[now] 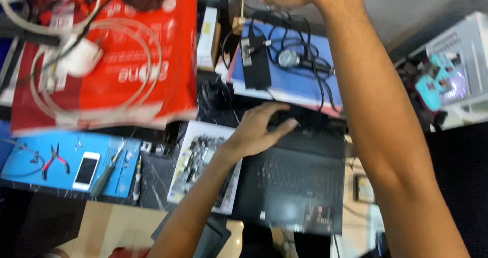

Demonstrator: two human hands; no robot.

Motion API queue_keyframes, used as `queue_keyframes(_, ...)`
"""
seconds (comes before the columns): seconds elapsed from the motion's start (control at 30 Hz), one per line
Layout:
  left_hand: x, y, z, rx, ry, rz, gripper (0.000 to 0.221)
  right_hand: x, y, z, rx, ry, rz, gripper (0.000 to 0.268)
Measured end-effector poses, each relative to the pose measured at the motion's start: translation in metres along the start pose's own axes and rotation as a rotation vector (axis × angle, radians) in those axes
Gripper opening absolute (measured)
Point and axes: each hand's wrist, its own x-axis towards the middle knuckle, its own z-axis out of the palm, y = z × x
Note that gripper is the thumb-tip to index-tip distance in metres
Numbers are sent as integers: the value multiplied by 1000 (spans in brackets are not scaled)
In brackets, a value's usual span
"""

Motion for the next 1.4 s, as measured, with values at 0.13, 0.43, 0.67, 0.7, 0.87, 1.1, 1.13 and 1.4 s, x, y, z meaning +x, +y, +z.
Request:
queue_keyframes(0.13, -24, -24, 44, 208, -92, 140, 45, -114, -73, -15, 53, -213, 154, 24)
queue_keyframes(0.43, -14, -68, 74, 131, 208, 365, 22, -199, -51, 95, 18, -627, 450, 56)
queue_keyframes(0.67, -26, -52, 74, 196, 204, 242, 23, -225, -65, 102, 30, -622, 512, 66)
queue_keyframes(0.7, -34, -43, 69, 245, 166, 194, 25, -230, -75, 99, 47, -612, 523, 68)
queue_keyframes(0.87, -122, -36, 35, 151, 132, 152, 32, -274, -145, 100, 196, -393, 457, 81)
queue_keyframes(1.1, -324, -74, 7, -399, 94, -50, 34, -348, -303, 150, 317, -416, 268, 67)
queue_keyframes(1.13, -355, -83, 8, -397, 80, -65, 34, -361, -327, 161, 335, -426, 272, 67)
queue_keyframes(1.4, -520, -182, 66, -524, 160, -552, 34, -438, -414, 255, 552, -709, 358, 59)
